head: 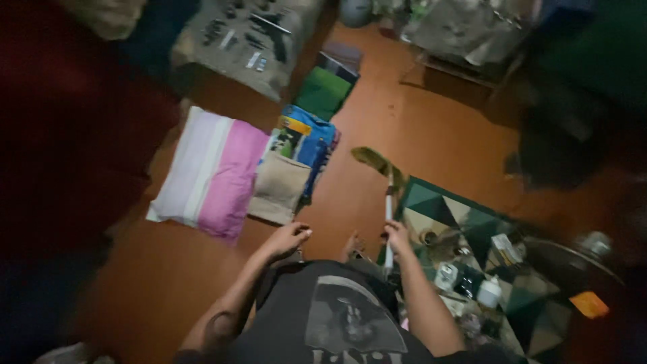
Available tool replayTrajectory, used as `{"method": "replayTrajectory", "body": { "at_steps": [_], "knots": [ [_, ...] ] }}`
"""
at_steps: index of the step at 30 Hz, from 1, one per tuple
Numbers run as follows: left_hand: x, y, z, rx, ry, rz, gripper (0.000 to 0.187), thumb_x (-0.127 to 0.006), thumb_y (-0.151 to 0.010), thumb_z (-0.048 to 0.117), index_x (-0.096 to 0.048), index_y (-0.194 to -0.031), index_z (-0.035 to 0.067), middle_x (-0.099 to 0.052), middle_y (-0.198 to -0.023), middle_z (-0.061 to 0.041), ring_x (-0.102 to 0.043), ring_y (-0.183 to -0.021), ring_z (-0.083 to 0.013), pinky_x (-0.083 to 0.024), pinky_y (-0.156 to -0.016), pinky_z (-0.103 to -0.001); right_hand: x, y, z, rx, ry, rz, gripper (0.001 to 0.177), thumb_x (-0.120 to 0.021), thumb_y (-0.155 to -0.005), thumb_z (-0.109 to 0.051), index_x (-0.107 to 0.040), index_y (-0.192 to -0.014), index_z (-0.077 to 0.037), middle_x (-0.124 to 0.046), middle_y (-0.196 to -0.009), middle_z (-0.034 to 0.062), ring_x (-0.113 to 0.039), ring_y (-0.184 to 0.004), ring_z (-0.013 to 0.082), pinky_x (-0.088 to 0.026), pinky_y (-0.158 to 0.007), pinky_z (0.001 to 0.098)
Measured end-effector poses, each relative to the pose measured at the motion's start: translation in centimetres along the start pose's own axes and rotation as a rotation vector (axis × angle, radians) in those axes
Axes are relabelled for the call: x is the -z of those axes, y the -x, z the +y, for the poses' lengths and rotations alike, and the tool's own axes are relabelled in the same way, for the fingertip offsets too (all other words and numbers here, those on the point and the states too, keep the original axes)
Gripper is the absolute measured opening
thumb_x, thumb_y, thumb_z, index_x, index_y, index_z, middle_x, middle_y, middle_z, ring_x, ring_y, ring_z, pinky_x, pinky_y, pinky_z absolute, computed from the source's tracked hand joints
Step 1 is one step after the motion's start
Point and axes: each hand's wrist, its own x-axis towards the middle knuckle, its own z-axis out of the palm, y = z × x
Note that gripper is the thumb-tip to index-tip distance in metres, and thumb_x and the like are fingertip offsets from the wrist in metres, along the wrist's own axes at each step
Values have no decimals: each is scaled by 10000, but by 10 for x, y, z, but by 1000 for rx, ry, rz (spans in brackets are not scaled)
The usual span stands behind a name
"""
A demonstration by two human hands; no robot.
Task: The person is assembling a broom by connecting the handle segments and attaching the brush head.
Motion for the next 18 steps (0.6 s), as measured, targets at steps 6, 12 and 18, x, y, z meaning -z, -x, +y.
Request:
{"method": "replayTrajectory", "body": {
  "at_steps": [6, 12, 18],
  "knots": [
    [-5, -13, -88, -148, -93, -63, 602, -601, -959, 510, -645, -1346, 51, -692, -1296, -148, -664, -1181, -293, -530, -975, -411, -59, 72, -66, 107, -113, 32, 284, -546, -1008, -210, -626, -1260, -108, -674, -981, 74, -635, -670, 210, -528, -578, 378],
    [-5, -14, -111, -226, -170, -93, 594, -627, -957, 507, -649, -1316, 34, -719, -1236, -166, -692, -1154, -297, -547, -963, -403, -87, 180, -11, 230, -92, -2, 213, -614, -994, -248, -679, -1122, -91, -632, -841, 25, -589, -657, 150, -490, -566, 311],
    [-7, 23, -94, -413, -214, -105, 537, -638, -943, 453, -671, -1286, 42, -756, -1154, -168, -738, -1059, -304, -573, -892, -404, -110, 166, 57, 50, -239, 14, 235, -618, -987, -301, -690, -1071, -93, -589, -745, 49, -566, -563, 177, -454, -495, 322]
  ]
}}
